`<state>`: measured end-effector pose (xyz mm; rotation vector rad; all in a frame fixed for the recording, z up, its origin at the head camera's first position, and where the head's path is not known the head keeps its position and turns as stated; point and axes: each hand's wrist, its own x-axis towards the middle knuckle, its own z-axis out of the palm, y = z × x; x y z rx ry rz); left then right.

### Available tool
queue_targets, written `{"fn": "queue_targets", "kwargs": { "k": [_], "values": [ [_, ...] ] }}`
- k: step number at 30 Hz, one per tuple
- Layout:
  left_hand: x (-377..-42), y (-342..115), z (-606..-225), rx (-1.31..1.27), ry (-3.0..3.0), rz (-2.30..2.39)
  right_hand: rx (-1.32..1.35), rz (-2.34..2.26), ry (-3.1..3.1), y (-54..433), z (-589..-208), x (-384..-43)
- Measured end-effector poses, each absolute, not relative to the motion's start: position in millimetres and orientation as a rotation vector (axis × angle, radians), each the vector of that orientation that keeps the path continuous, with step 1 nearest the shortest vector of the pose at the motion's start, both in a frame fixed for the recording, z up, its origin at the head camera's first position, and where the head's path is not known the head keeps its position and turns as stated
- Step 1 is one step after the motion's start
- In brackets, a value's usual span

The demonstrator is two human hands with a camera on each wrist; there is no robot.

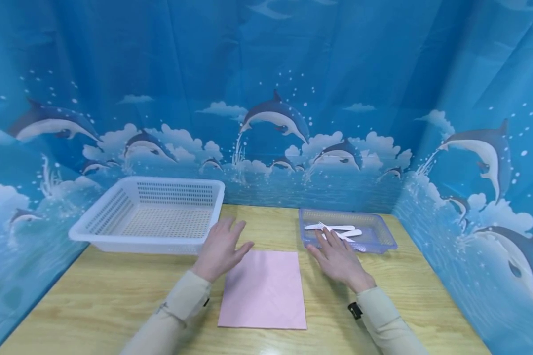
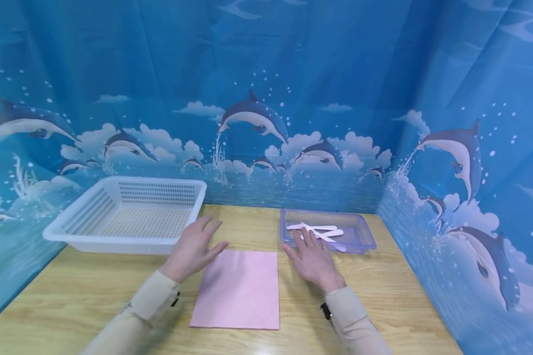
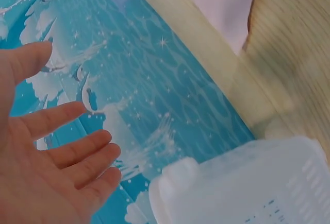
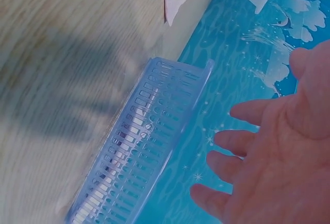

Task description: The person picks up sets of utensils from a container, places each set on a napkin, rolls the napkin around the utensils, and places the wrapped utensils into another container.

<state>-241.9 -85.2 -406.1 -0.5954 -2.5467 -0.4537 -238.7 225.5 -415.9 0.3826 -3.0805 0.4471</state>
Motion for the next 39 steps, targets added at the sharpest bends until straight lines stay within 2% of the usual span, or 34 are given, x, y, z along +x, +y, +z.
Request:
{"fn": "queue_targets", "kwargs": {
  "k": [15, 23, 31, 39],
  "values": [
    [-243, -75, -417, -0.664, -2.623, -0.434, 0.622, 0.426, -2.931, 209, -427, -236],
    [-241, -75, -419, -0.668, -2.687, -0.483, 0.65, 0.452, -2.942, 193, -427, -234],
    [-239, -74, -419, -0.694, -2.786, -0.514, 0.69, 0.462, -2.953, 186, -435, -240],
    [-236, -79, -428, -0.773, -2.885, -0.564, 0.838, 0.506, -2.95, 182, -446, -245]
  ]
}}
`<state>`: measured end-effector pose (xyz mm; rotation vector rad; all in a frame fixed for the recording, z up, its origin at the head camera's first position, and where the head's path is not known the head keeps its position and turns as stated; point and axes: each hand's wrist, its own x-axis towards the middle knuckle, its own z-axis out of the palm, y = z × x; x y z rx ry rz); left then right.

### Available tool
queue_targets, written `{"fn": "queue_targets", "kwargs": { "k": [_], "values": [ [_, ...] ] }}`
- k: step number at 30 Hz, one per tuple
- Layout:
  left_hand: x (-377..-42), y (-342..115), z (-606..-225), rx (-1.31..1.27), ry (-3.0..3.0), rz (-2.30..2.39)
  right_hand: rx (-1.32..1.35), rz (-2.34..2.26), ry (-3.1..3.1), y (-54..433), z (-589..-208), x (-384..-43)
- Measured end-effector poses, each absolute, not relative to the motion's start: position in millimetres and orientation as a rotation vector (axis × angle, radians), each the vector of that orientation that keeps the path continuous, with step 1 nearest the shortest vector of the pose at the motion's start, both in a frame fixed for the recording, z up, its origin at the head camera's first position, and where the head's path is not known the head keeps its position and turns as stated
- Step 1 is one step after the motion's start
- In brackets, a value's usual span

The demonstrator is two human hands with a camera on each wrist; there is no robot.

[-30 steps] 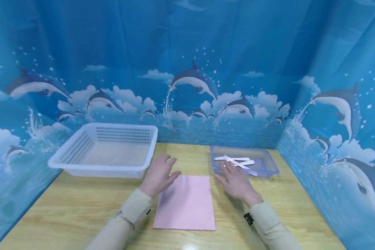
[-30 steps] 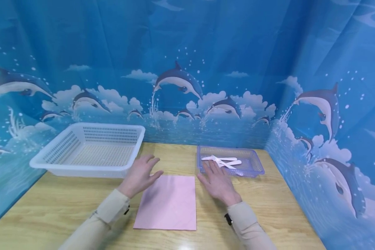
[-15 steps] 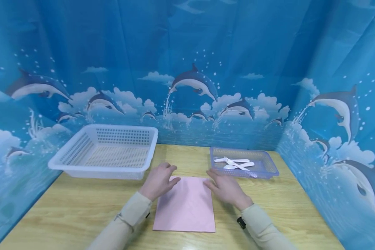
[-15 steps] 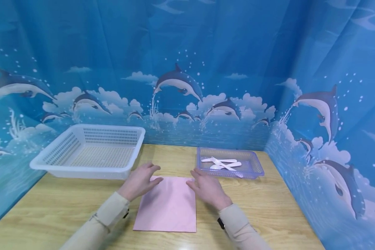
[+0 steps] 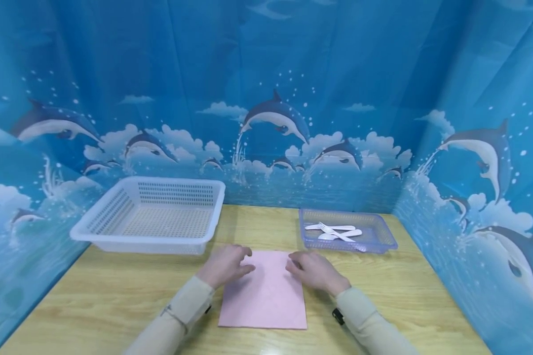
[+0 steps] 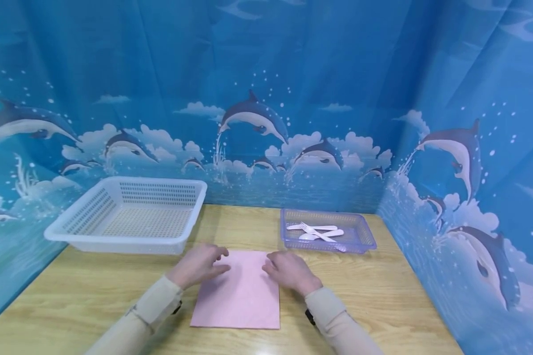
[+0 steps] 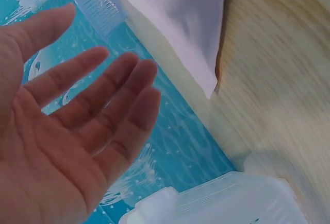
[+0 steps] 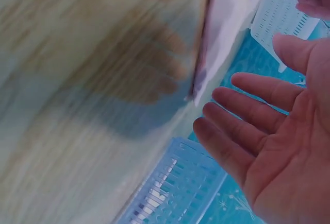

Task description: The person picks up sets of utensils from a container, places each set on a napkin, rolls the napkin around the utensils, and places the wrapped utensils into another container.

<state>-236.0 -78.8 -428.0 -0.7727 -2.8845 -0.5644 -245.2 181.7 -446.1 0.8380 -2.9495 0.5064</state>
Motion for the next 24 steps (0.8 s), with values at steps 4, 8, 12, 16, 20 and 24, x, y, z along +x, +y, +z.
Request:
{"fn": "queue_targets", "kwargs": {
  "k": [4, 8, 12, 16, 20, 24],
  "values": [
    [-234, -82, -432, -0.823, -2.948, -0.595, 0.868, 0.486, -2.997, 181, -450, -247],
    [-230, -83, -435, -0.877, -2.996, -0.562, 0.908, 0.449, -3.075, 182, -451, -249],
    [-227, -83, -438, -0.901, -3.02, -0.503, 0.91, 0.463, -3.124, 183, -451, -251],
    [-221, -81, -439, -0.895, -3.044, -0.42, 0.887, 0.475, -3.17, 183, -453, -251],
    [-211, -78, -439, -0.901, -3.067, -0.298, 0.873, 0.47, -3.175, 182, -454, -250],
    [-204, -76, -438, -0.892, -3.083, -0.189, 0.885, 0.428, -3.149, 181, -455, -248]
  ]
}}
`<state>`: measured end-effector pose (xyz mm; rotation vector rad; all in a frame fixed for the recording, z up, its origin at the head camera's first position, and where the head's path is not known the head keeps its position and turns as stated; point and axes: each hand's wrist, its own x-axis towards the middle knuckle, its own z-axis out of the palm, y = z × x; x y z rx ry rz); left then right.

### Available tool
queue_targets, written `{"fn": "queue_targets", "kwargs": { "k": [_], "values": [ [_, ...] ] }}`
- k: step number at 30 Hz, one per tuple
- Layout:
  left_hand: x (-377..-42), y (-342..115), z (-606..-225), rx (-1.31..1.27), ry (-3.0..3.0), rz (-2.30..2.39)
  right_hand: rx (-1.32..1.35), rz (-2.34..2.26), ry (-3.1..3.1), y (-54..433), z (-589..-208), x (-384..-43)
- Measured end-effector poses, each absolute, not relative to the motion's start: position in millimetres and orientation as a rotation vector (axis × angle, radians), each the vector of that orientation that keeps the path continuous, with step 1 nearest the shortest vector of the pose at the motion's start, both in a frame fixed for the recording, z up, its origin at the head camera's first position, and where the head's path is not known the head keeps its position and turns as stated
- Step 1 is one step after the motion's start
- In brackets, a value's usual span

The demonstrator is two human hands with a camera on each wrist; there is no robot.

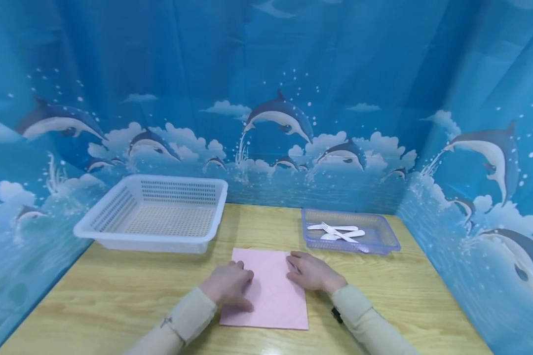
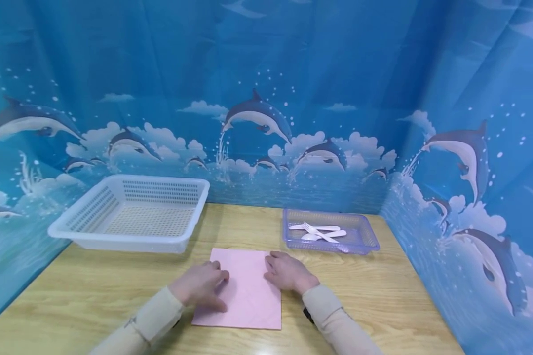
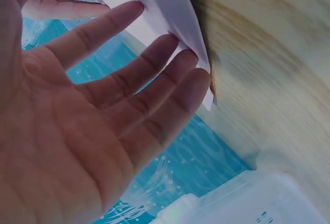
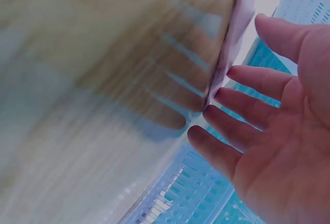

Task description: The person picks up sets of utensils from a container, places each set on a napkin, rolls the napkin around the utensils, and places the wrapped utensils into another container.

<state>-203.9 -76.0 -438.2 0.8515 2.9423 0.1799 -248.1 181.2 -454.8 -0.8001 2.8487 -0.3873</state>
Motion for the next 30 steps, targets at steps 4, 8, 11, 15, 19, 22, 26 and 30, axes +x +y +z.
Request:
{"fn": "queue_targets", "kwargs": {
  "k": [4, 8, 11, 15, 19, 22, 26, 30],
  "values": [
    [-199.5, -75.1, -438.9, 0.845, 2.942, 0.153, -0.837, -0.344, 2.881, 181.8, -455.7, -246.4],
    [-197.5, -75.7, -440.0, 0.853, 2.94, 0.171, -0.874, -0.31, 2.916, 183.3, -457.5, -245.7],
    [-197.5, -76.4, -440.4, 0.855, 2.937, 0.188, -0.901, -0.283, 2.942, 184.5, -458.5, -245.1],
    [-199.7, -76.7, -440.1, 0.837, 2.925, 0.21, -0.897, -0.262, 2.968, 185.3, -457.4, -243.9],
    [-201.9, -77.6, -439.7, 0.826, 2.915, 0.229, -0.882, -0.245, 2.993, 185.2, -456.4, -242.0],
    [-202.4, -78.9, -440.7, 0.811, 2.903, 0.249, -0.886, -0.22, 3.011, 185.3, -459.0, -240.9],
    [-203.7, -81.0, -444.9, 0.801, 2.906, 0.251, -0.89, -0.207, 3.04, 185.9, -462.0, -240.0],
    [-204.9, -83.8, -445.5, 0.832, 2.93, 0.255, -0.862, -0.232, 3.056, 186.1, -461.8, -238.6]
  ]
}}
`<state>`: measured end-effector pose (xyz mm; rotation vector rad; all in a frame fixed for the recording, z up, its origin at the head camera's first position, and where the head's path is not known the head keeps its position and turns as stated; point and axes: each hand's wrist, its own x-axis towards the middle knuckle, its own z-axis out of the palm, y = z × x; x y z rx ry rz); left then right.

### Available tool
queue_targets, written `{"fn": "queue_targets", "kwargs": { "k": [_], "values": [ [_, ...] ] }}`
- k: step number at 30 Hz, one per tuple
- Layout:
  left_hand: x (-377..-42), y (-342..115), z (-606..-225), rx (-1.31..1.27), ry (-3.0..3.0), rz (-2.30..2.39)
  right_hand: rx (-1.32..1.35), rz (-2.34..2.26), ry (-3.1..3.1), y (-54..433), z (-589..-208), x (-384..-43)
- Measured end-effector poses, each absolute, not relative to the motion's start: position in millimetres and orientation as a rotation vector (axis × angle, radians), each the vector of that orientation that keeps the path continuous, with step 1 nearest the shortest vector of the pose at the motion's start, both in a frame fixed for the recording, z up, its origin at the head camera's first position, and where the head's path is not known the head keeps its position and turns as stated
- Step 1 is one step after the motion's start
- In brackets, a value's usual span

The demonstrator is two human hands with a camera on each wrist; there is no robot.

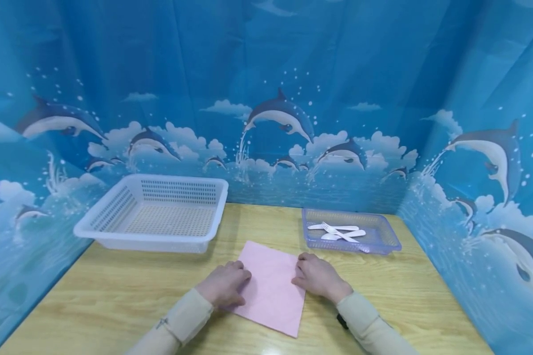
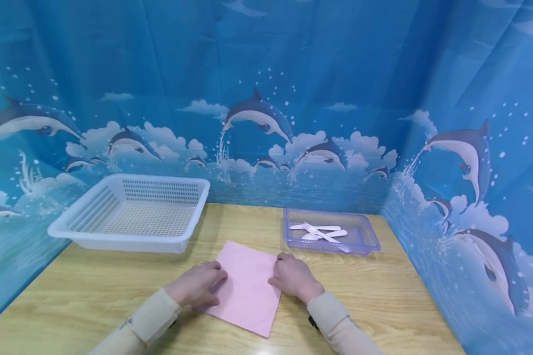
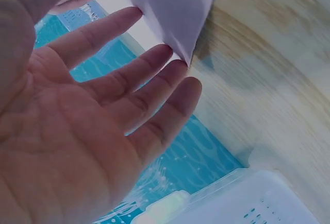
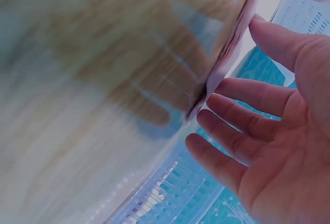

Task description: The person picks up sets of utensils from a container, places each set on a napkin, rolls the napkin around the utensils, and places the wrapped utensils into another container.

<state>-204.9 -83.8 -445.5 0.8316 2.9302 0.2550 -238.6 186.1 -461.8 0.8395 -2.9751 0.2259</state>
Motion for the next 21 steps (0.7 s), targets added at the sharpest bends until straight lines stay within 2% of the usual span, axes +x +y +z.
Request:
{"fn": "queue_targets", "kwargs": {
  "k": [14, 21],
  "values": [
    [-218, -87, -440, 0.777, 2.837, 0.339, 0.75, 0.363, -2.996, 188, -456, -238],
    [-226, -87, -443, 0.852, 2.779, 0.353, 0.678, 0.407, -3.014, 189, -455, -239]
  ]
}}
